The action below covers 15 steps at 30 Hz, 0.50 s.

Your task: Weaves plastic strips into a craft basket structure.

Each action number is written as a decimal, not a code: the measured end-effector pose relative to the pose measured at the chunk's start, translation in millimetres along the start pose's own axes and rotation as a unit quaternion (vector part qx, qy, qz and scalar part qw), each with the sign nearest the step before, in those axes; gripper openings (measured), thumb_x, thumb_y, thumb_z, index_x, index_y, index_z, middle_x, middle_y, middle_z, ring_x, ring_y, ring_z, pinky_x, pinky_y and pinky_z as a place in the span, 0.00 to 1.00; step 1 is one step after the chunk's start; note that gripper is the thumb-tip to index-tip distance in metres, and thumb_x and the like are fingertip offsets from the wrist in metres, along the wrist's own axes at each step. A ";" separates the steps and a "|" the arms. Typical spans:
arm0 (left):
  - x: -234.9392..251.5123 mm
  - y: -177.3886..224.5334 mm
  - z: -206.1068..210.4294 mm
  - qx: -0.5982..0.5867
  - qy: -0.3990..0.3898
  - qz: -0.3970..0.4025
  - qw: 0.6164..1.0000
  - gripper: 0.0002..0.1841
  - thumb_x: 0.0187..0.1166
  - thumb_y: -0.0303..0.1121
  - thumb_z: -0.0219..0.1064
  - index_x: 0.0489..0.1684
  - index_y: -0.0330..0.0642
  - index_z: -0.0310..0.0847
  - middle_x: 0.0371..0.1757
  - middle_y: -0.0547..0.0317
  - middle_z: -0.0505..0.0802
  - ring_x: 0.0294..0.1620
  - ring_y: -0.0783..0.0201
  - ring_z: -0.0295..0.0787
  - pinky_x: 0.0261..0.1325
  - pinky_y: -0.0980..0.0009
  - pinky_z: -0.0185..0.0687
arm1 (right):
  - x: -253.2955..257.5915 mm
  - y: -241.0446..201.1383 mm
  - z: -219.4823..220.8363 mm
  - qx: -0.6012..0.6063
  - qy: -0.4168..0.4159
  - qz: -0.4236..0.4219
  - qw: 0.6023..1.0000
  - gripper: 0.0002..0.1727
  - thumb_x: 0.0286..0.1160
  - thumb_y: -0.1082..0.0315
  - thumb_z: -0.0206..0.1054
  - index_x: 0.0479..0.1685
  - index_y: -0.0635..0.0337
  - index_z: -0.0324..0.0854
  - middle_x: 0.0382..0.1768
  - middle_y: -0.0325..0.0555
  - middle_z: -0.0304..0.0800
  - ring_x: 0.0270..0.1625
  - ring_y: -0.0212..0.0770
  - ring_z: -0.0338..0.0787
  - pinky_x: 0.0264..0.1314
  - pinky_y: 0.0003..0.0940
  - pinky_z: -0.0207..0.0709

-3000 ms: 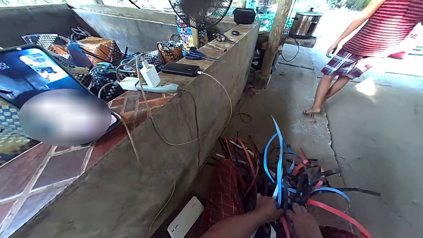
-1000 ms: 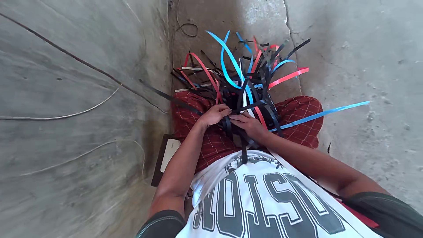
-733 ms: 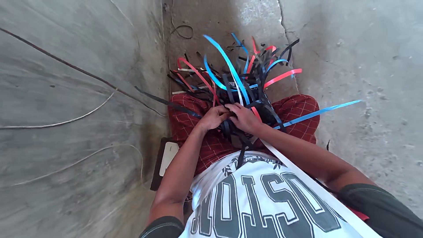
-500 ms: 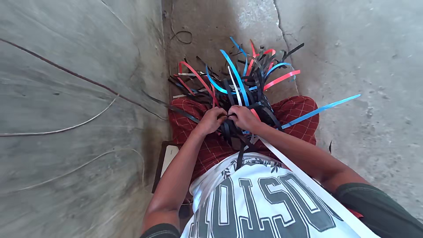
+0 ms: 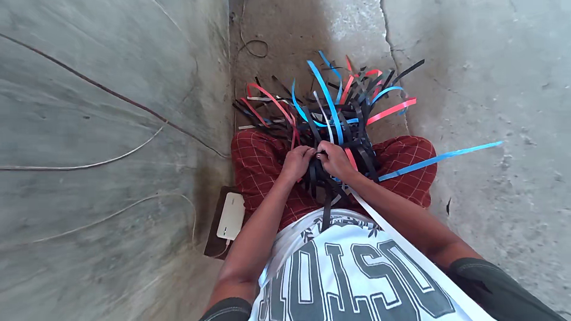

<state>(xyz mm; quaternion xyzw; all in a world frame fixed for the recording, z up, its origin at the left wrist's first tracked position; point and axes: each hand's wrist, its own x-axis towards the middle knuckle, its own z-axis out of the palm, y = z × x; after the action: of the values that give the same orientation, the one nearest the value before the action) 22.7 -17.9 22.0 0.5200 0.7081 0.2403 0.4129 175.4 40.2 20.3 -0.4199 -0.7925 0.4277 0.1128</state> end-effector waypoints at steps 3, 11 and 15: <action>-0.2 -5.8 11.1 -0.045 0.012 -0.011 0.999 0.12 0.88 0.30 0.65 0.62 0.34 0.82 0.57 0.41 0.92 0.59 0.47 0.91 0.68 0.46 0.81 | 1.7 14.7 6.1 0.062 0.045 -0.039 0.996 0.10 0.82 0.82 0.58 0.49 0.72 0.85 0.51 0.62 0.90 0.55 0.55 0.91 0.64 0.51 0.82; 5.3 -15.7 18.8 -0.062 0.081 0.058 0.993 0.13 0.85 0.22 0.62 0.61 0.40 0.88 0.56 0.46 0.95 0.58 0.50 0.93 0.67 0.47 0.83 | -9.2 17.3 1.0 0.282 0.073 0.069 0.954 0.11 0.84 0.70 0.65 0.59 0.63 0.80 0.59 0.49 0.87 0.41 0.35 0.85 0.41 0.32 0.80; 5.6 -18.4 20.8 -0.111 0.096 0.066 0.987 0.13 0.82 0.19 0.61 0.55 0.39 0.90 0.55 0.50 0.95 0.55 0.58 0.93 0.65 0.56 0.84 | -24.9 33.0 17.7 0.191 0.109 -0.031 0.975 0.07 0.68 0.74 0.78 0.41 0.67 0.92 0.48 0.54 0.88 0.48 0.38 0.88 0.53 0.33 0.86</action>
<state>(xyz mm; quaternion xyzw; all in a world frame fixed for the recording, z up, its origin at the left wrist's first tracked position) 29.5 -20.9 -5.3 0.4913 0.6772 0.3929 0.3816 200.2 20.2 -11.5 -0.4094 -0.6917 0.5195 0.2898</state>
